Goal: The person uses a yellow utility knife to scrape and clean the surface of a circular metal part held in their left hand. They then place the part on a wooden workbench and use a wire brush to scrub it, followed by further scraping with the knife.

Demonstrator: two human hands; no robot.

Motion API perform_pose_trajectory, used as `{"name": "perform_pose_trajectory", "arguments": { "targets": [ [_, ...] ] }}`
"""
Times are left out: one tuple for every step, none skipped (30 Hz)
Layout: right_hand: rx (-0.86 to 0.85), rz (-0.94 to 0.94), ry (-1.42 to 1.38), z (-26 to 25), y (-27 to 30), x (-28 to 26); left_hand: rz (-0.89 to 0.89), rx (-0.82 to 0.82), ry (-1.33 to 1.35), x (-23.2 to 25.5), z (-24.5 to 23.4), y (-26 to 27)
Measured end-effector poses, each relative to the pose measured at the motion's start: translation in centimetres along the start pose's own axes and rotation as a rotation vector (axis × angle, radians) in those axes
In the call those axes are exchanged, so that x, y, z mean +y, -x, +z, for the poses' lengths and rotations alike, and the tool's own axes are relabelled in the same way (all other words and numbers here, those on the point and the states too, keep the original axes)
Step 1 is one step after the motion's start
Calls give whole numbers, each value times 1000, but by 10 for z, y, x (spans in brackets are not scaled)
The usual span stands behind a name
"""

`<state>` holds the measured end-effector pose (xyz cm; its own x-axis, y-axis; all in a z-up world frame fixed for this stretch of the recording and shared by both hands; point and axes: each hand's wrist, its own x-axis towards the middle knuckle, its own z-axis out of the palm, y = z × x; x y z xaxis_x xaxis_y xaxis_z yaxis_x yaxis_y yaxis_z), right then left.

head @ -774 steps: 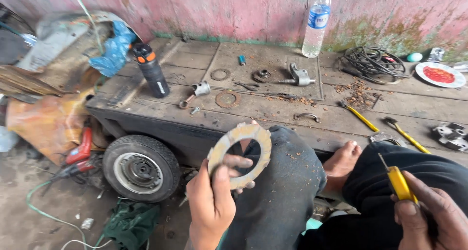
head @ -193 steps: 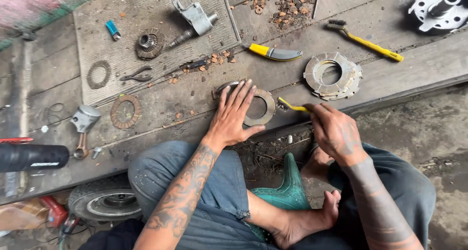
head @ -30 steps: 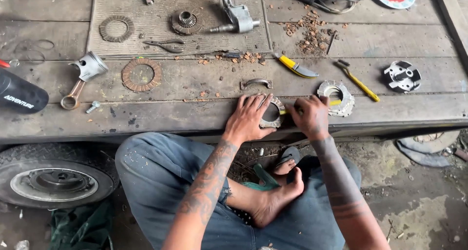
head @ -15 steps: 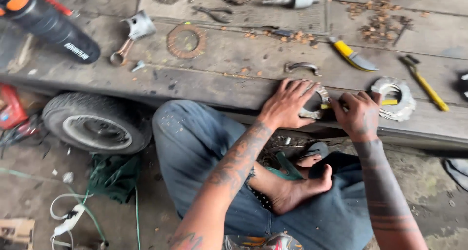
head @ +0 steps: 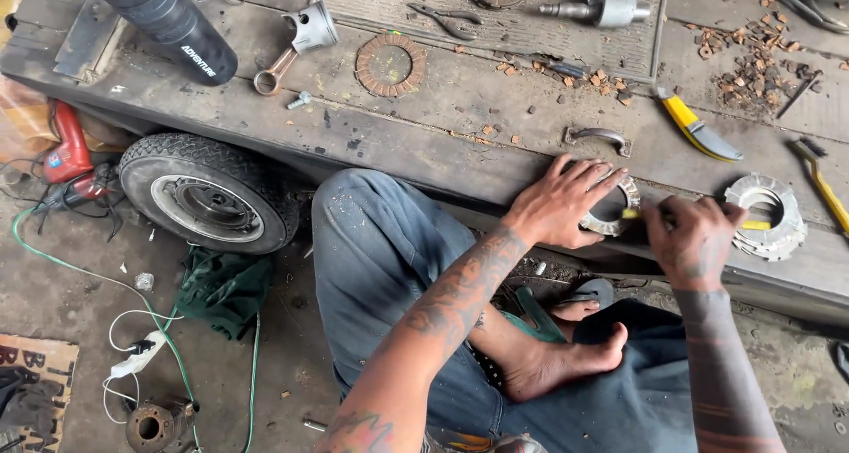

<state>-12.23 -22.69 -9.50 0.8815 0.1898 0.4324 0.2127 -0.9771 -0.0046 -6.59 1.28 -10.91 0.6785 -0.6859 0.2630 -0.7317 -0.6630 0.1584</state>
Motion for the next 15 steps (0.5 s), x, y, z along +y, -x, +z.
{"name": "perform_pose_trajectory", "arguments": {
  "targets": [
    [1, 1, -3, -2, 0, -6, 0, -2, -2, 0, -3, 0],
    [-35, -43, -17, -3, -1, -12, -3, 15, 11, 0, -6, 0],
    [-72, -87, -31, -5, 1, -18, -6, 30, 27, 1, -8, 1],
    [-74, -85, -34, 4, 0, -8, -6, 26, 27, -2, -8, -1],
    [-56, 12, -11, 12, 4, 2, -16, 18, 44, -2, -6, -1],
    [-37, 108, 13, 20, 8, 12, -25, 11, 61, -1, -4, 0],
    [-44, 102, 9, 13, 9, 4, -35, 7, 63, 1, -4, 2],
    [-69, 43, -15, 5, 9, -4, -33, 27, 56, 2, -4, 4],
    [-81, -10, -35, -2, 4, -12, -21, 52, 42, 0, -6, 1],
    [-76, -10, -37, 6, 3, -4, -19, 53, 38, -4, -6, -2],
    [-76, 15, -42, 13, 7, 5, -25, 52, 34, -2, -3, -1],
    [-76, 41, -47, 20, 11, 13, -32, 51, 30, -1, 0, 0],
    [-77, 44, -46, 16, 10, 11, -29, 49, 32, -1, 1, -1],
    [-67, 41, -50, 12, 8, 9, -30, 50, 36, -1, 1, -1],
    [-56, 37, -57, 8, 6, 7, -34, 50, 39, -2, 2, 0]
  ]
}}
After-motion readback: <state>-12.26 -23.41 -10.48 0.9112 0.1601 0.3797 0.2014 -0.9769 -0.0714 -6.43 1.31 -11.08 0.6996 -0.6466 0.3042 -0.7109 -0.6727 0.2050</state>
